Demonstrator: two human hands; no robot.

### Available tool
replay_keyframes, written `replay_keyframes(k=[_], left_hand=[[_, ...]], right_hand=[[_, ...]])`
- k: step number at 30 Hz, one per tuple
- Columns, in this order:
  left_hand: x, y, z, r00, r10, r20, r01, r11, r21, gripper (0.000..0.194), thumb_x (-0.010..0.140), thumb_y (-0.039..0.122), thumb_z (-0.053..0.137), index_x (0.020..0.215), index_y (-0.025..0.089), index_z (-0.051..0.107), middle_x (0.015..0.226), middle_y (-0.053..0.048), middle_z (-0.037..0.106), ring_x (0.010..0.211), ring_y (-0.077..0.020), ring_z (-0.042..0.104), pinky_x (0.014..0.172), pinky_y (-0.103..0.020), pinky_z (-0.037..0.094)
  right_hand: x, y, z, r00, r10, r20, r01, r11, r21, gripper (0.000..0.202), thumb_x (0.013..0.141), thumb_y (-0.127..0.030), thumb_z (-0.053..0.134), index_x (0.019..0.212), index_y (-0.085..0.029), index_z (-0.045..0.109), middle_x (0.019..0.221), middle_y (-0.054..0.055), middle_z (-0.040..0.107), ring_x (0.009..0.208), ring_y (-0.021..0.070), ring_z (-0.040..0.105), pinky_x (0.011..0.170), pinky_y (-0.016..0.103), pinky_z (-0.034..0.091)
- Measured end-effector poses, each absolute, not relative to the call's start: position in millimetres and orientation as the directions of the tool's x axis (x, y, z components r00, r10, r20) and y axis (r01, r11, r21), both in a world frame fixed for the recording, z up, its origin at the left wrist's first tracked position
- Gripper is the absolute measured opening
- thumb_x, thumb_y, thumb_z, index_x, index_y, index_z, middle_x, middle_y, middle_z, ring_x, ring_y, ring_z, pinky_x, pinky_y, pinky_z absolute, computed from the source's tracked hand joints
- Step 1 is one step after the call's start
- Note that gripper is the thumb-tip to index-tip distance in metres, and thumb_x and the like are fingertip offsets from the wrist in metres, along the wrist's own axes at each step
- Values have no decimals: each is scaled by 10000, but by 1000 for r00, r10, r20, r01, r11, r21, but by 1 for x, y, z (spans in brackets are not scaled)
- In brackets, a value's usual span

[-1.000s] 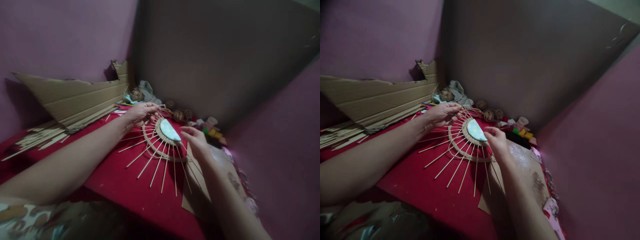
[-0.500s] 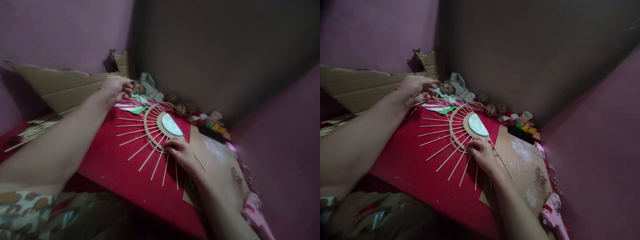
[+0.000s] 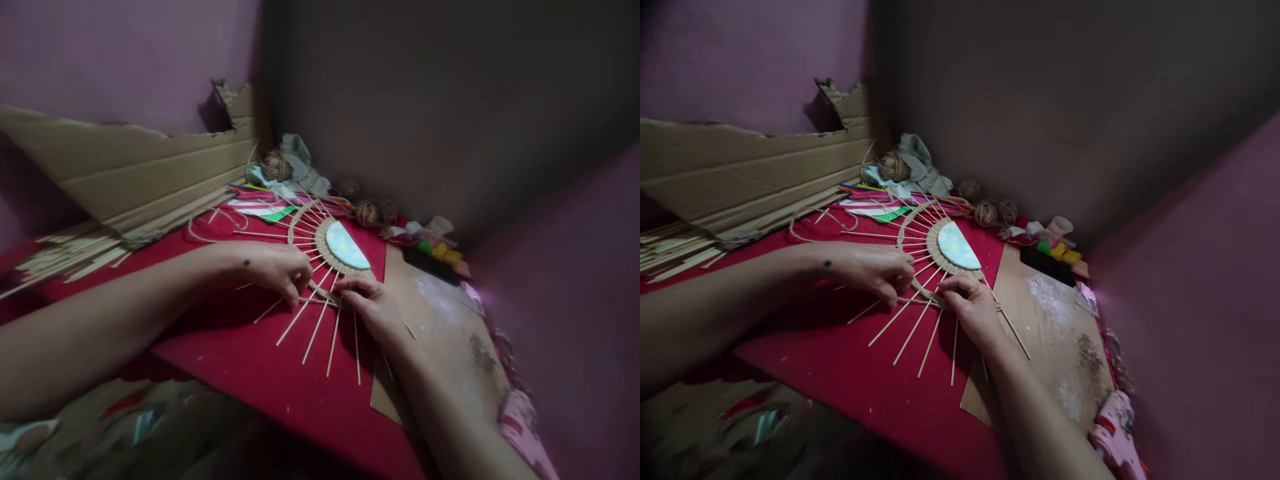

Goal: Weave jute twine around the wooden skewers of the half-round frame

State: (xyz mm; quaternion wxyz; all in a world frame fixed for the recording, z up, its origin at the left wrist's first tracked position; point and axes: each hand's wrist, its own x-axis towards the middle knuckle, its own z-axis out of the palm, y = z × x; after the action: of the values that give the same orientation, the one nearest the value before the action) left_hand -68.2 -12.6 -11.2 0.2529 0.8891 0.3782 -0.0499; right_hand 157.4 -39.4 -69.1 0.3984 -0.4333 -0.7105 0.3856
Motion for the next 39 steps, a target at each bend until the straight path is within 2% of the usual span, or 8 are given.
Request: replay_keyframes(k=[2,6,8,15,23,31,35,39], left_hand=[[-67,-14,-20,720,641,-266,693,-641,329,39,742,186,686,771,161,694,763,-18,634,675,-111,515,581,-204,338],[-68,-15,-23,748,645,-153,662,-713,231,89,788,139,598,746,154,676,774,-35,615,667,-116,487,597,-218,333],[-66,-17,-19,720,685,-107,691,-697,191,96,788,128,570,746,148,654,755,-43,610,637,-121,468,584,-231,323],[-64,-16,-18,619,775,-123,785,-614,85,127,819,198,510,833,173,633,667,-41,588,529,-131,400,507,-264,236],[-77,0,-25,635,762,-128,765,-595,246,144,826,232,568,731,172,658,620,-11,609,529,-109,454,525,-243,263],[-86,7,-27,666,737,-114,711,-581,396,90,803,213,621,762,179,694,626,5,632,562,-95,503,560,-205,318],[-85,6,-28,667,739,-95,700,-579,418,99,790,207,625,723,172,689,586,8,606,530,-90,473,536,-211,305],[-84,5,-28,673,736,-72,687,-588,427,97,789,226,637,736,173,699,600,7,609,534,-86,466,521,-206,298]], right_hand=[[159,-39,-69,-298,931,211,297,300,-906,108,735,-221,636,781,-239,731,827,16,689,803,168,623,773,328,489],[159,-39,-68,-311,923,226,305,323,-896,106,734,-211,638,770,-243,732,833,21,689,825,171,623,800,341,489],[158,-39,-69,-321,916,239,297,337,-893,105,737,-201,636,761,-248,726,834,21,687,831,170,622,814,349,488],[156,-41,-67,-393,880,266,372,417,-829,74,759,-192,678,800,-242,714,851,29,665,853,174,613,828,359,485],[154,-45,-67,-482,816,319,464,546,-698,144,776,-135,678,872,-231,724,866,42,623,866,184,575,808,362,474],[153,-49,-63,-444,805,393,444,579,-684,140,825,-150,618,876,-248,704,892,39,634,888,178,594,817,358,486],[142,-49,-54,-512,723,463,459,687,-564,136,852,-147,589,853,-228,698,876,46,660,866,177,600,796,350,489],[129,-41,-52,-670,640,377,469,758,-453,184,821,-91,582,858,-228,698,890,44,657,862,177,604,790,342,494]])
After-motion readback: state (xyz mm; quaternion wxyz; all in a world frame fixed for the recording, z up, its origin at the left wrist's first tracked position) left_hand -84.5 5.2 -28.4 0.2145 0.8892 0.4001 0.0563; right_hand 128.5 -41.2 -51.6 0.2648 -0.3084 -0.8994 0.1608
